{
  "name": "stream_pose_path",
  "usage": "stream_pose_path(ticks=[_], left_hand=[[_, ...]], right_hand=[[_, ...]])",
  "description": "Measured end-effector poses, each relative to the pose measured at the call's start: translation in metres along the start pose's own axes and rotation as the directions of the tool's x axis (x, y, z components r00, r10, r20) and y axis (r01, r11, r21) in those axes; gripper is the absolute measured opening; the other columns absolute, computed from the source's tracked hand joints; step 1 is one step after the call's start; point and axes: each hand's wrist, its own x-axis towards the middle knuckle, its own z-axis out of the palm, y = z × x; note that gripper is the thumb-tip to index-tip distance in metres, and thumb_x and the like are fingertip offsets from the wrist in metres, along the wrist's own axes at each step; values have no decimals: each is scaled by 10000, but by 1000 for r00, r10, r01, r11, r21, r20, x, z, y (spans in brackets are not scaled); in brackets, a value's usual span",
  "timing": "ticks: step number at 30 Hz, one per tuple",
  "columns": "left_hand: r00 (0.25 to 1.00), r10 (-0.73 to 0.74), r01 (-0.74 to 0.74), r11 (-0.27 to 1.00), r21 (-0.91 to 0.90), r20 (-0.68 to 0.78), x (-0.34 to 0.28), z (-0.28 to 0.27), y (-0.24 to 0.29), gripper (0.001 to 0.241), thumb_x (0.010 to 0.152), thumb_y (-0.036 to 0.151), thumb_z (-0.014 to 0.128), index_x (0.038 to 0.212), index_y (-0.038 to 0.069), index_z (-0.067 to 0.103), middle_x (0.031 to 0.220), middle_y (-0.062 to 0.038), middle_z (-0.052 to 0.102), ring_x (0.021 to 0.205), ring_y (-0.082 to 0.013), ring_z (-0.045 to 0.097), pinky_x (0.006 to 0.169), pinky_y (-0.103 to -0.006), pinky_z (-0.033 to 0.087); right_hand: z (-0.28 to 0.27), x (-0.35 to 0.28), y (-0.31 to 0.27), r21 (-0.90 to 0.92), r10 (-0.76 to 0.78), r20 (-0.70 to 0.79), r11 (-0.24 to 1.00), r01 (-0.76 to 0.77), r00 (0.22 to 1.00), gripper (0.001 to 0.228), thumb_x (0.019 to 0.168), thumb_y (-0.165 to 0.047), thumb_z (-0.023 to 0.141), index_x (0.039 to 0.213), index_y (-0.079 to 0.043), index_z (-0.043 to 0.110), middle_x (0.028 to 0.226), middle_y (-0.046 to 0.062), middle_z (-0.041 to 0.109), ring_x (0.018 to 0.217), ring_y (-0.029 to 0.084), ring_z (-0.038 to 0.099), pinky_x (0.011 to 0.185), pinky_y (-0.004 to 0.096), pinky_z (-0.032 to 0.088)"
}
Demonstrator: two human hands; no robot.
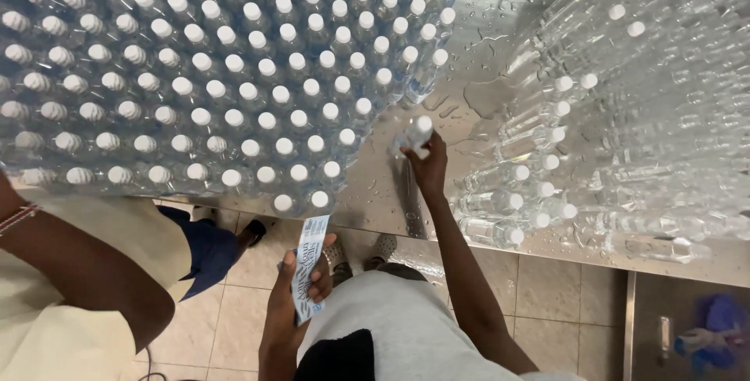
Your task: Manually placing caps and labels on water bottles at a production station.
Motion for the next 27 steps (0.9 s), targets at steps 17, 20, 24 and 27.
stream_pose_path(ticks=[17,20,24,27], left_hand=[[989,-140,139,990,32,38,27,7,-8,871,1038,569,571,1587,-105,514,766,-2,477,578,-74,352,520,-261,314],[978,-197,192,979,67,69,33,24,-10,850,1023,568,583,1560,-90,562,761,8,485,575,-66,367,522,-250,309],[973,-190,171,975,143,130,33,43,-10,818,1024,549,580,1516,-104,617,752,17,472,567,-57,358,523,-255,292],[973,-176,163,983,89,153,37,33,-16,813,1035,523,592,1525,-126,590,759,10,486,571,-60,374,527,-255,302]], right_hand=[[-167,3,-40,-865,163,-10,493,-90,987,639,909,-460,836,1384,-92,620,1445,187,574,1368,439,478,1135,629,339],[-178,14,3,-942,187,9,332,-55,982,655,811,-534,918,1249,-91,717,1251,199,731,1190,449,669,987,575,508],[-165,20,11,-944,65,115,317,88,991,202,851,2,743,1028,-94,743,1080,156,704,940,403,693,808,499,568],[-148,28,-4,-870,38,200,467,159,979,599,710,-154,920,1292,-155,779,1210,179,749,1033,426,728,885,558,606]])
